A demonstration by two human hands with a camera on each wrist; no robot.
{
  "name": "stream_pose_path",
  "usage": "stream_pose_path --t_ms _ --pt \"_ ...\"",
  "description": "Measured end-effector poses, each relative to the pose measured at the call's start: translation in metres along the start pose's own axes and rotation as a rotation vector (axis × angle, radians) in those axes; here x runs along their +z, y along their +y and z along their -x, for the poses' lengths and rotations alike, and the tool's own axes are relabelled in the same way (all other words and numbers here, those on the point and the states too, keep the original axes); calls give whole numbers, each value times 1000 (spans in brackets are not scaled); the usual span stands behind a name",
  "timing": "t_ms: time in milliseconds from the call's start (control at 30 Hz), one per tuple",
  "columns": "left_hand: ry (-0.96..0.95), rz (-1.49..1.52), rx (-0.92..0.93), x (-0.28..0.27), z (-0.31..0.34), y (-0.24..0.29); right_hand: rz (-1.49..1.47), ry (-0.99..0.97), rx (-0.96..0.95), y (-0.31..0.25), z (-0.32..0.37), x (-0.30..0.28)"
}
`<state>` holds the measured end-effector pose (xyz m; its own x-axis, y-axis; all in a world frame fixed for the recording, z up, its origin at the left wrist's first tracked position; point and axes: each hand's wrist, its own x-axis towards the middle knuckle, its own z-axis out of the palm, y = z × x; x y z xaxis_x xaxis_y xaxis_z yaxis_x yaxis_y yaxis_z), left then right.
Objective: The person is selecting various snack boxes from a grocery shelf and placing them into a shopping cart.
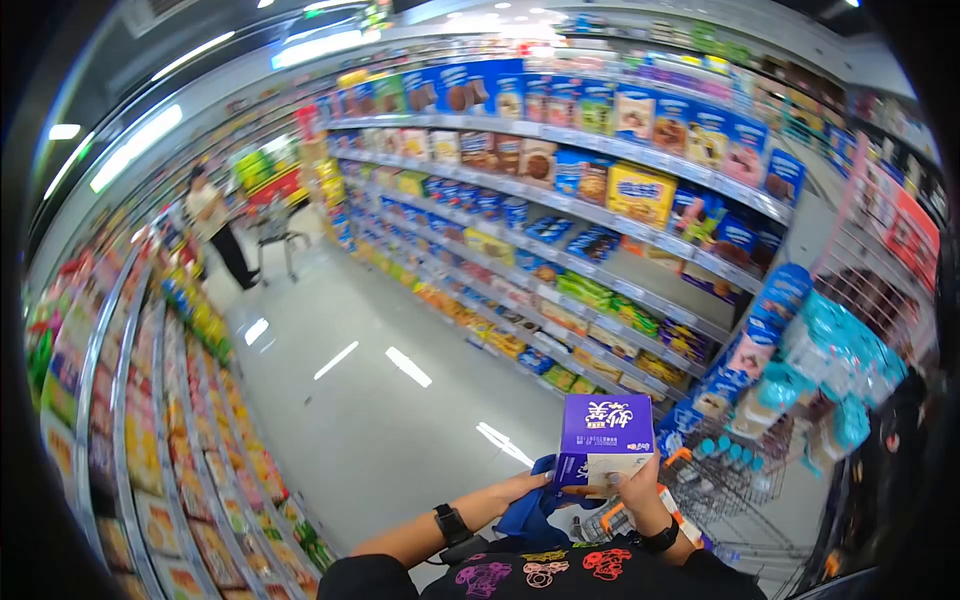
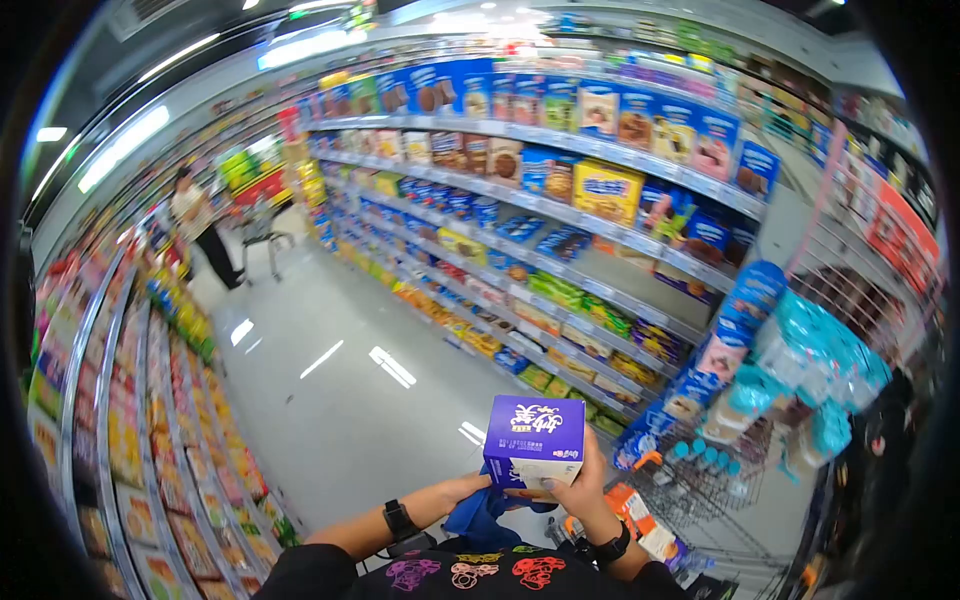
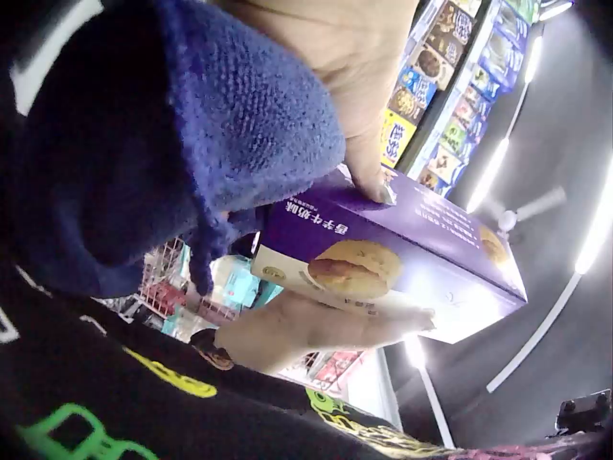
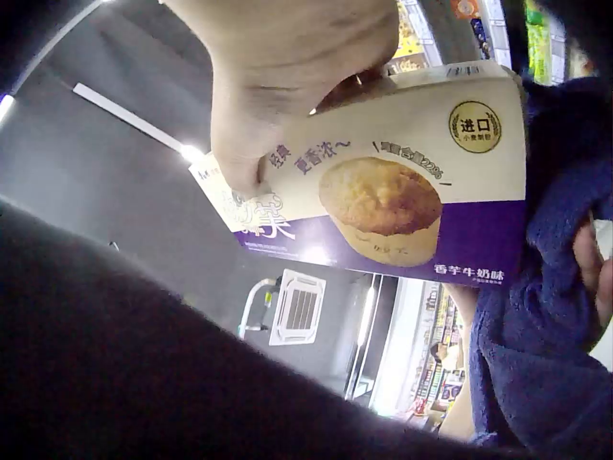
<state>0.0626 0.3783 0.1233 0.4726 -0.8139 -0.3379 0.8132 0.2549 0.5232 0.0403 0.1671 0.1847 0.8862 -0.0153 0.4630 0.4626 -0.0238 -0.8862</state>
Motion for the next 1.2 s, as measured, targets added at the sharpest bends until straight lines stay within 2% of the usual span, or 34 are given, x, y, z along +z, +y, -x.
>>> stream_pose_path --t_ms 67,200,333,433,467,533,567,633,667,767,833,867,900,967,1067,1167,1200 --pt "51 28 56 -18 2 -7 -34 13 -5 -1 -8 13" --pt "-102 347 143 -3 10 4 -108 22 -45 -5 -20 30" --pt "-101 457 206 7 17 11 -162 5 -137 -6 -23 44" --pt "-425 709 184 10 11 5 -21 -87 -238 7 -25 36" --pt "-490 655 204 12 7 4 -7 -85 -292 12 -25 35" --pt "-362 588 241 34 12 10 -25 -93 -366 22 -21 28" --pt "-298 551 255 42 13 13 -25 -120 -288 37 -16 21" --pt "-384 531 244 41 9 12 -22 -167 -131 65 -4 6" --pt "-425 522 238 40 8 12 -103 -109 -405 30 -14 15" --pt "-180 358 214 39 9 13 -92 -11 -296 39 -6 7" --pt "-132 406 185 41 3 14 -83 41 -210 41 -3 2" --pt "-109 430 168 43 -1 13 -121 43 -135 21 -5 6" --pt "-169 436 169 44 -4 12 -159 47 -60 10 -6 8" --pt "-290 448 169 43 -13 9 -191 32 -77 7 -10 5" --pt "-137 377 168 30 -27 3 -180 -63 -91 -6 -17 -5" --pt "-136 303 109 0 -41 7 -88 -34 -156 -23 -21 1" --pt "153 214 221 31 -31 17 -66 -5 -169 -23 -20 1"
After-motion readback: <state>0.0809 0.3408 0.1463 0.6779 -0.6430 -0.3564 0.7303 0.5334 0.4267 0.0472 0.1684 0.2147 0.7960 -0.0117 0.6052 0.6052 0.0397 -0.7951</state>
